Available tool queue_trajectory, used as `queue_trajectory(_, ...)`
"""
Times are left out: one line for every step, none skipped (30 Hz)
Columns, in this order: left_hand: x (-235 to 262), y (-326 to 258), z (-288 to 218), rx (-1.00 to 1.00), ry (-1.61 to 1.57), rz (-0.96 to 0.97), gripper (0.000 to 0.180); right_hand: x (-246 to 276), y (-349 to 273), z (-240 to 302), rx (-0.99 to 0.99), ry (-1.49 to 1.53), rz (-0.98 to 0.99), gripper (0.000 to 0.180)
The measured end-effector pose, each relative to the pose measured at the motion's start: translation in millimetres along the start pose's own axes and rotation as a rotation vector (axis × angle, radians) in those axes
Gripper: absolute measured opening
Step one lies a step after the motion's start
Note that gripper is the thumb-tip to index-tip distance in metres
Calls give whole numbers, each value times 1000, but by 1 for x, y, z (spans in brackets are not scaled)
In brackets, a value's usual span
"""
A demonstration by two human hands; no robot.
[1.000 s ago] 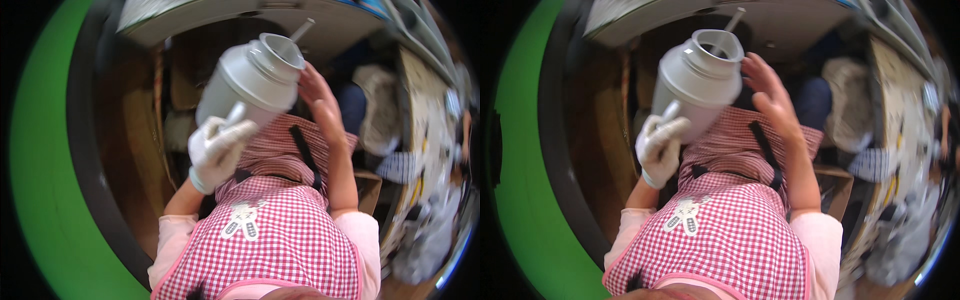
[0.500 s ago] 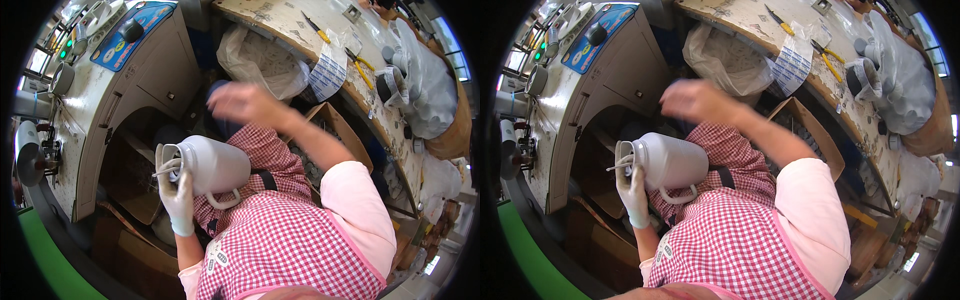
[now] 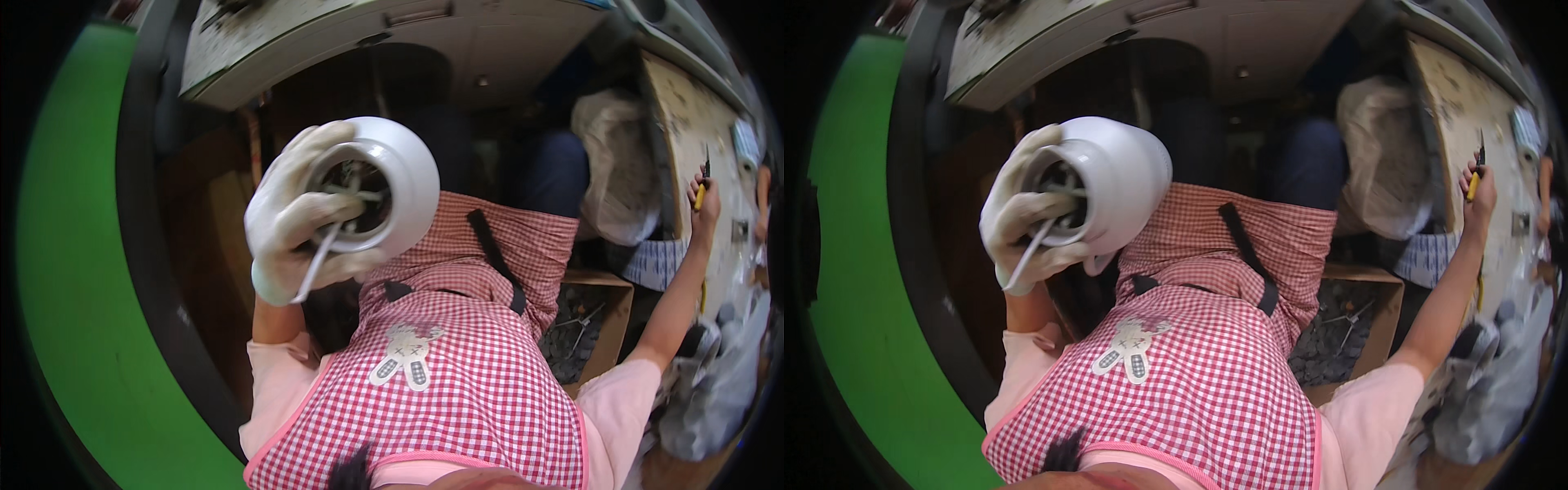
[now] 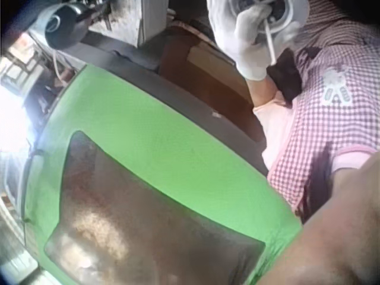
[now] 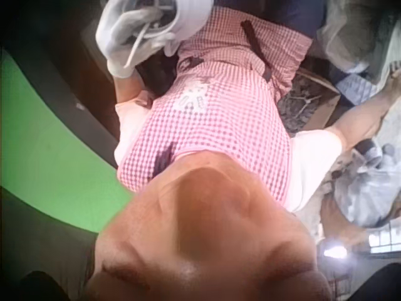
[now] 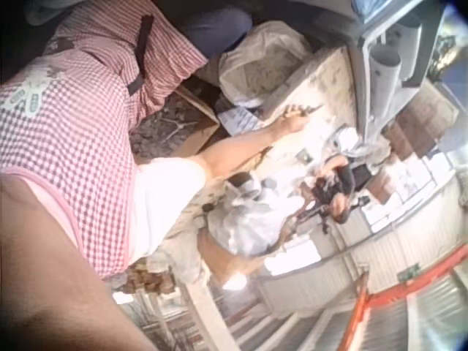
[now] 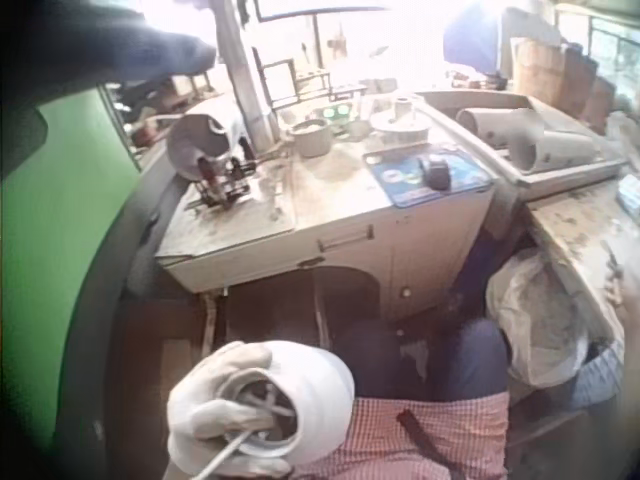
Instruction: The person repeatedly assembles white plastic pitchers by inserting a white plastic component into the opening and pressing a circular gray seal onto the body. The person handles each pitcher one at a time, places it on the workbench, and repeats the process.
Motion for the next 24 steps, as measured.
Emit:
queue_trajectory(-2,2,-1,-47,100,45,55,-60,-36,15,-77,377,360,33)
queue_trajectory(-6,3,-2,-64,132,104,54,-107,-77,22,-133,380,386,37)
queue_trajectory(-15,2,0,-42,165,170,53,-157,-122,25,-191,381,449,42)
queue_trajectory(-22,2,2,-33,172,197,52,-203,-166,36,-195,214,572,43)
queue_trajectory(-29,3,3,-55,84,169,52,-241,-211,42,-193,68,643,42)
queue_trajectory(-33,2,4,-49,96,174,51,-277,-251,54,28,-205,756,40)
queue_trajectory(-37,2,3,-55,103,169,51,-310,-283,62,281,-501,873,36)
queue_trajectory(-42,1,3,-55,98,189,50,-337,-311,76,659,-636,850,32)
queue_trajectory(-44,2,2,-71,92,193,50,-361,-337,86,1086,-781,837,27)
queue_trajectory(-45,3,2,-78,83,185,50,-374,-345,93,1126,-822,824,28)
queue_trajectory(-47,5,1,-103,78,207,49,-383,-352,98,1171,-883,829,29)
queue_trajectory(-47,7,0,-115,69,216,49,-389,-356,100,1201,-953,837,31)
queue_trajectory(-50,8,0,-126,61,225,49,-393,-359,104,1252,-964,820,31)
queue_trajectory(-52,9,0,-136,83,270,48,-394,-361,106,1289,-979,803,32)
queue_trajectory(-55,10,-2,-154,65,247,48,-395,-362,103,1303,-1029,820,33)
queue_trajectory(-59,10,-3,-167,63,252,49,-394,-363,103,1322,-1037,768,32)
queue_trajectory(-65,10,-4,-183,59,258,49,-394,-363,97,1316,-1081,748,32)
queue_trajectory(-72,10,-4,-151,60,228,45,-394,-363,91,1309,-1119,712,31)
queue_trajectory(-82,7,-7,-182,127,245,43,-395,-359,78,1187,-1205,784,31)
queue_trajectory(-94,2,-11,-202,185,254,42,-398,-354,64,1049,-1280,834,31)
queue_trajectory(-105,-5,-16,-206,239,269,40,-398,-352,53,959,-1275,874,32)
queue_trajectory(-115,-10,-17,-212,270,286,39,-398,-349,40,854,-1306,970,32)
queue_trajectory(-124,-14,-18,-229,274,313,40,-400,-345,35,822,-1262,1031,32)
queue_trajectory(-128,-20,-20,-260,285,333,40,-397,-343,28,722,-1282,1102,32)
Point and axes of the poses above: each hand's wrist, its own y-axis towards the middle knuckle, its own x-axis out of the back of the hand, z = x × y, the point moved 5 cm from there along y, towards the middle knuckle, and after that the axes turned 6 degrees about -z, right-handed, at the moved point
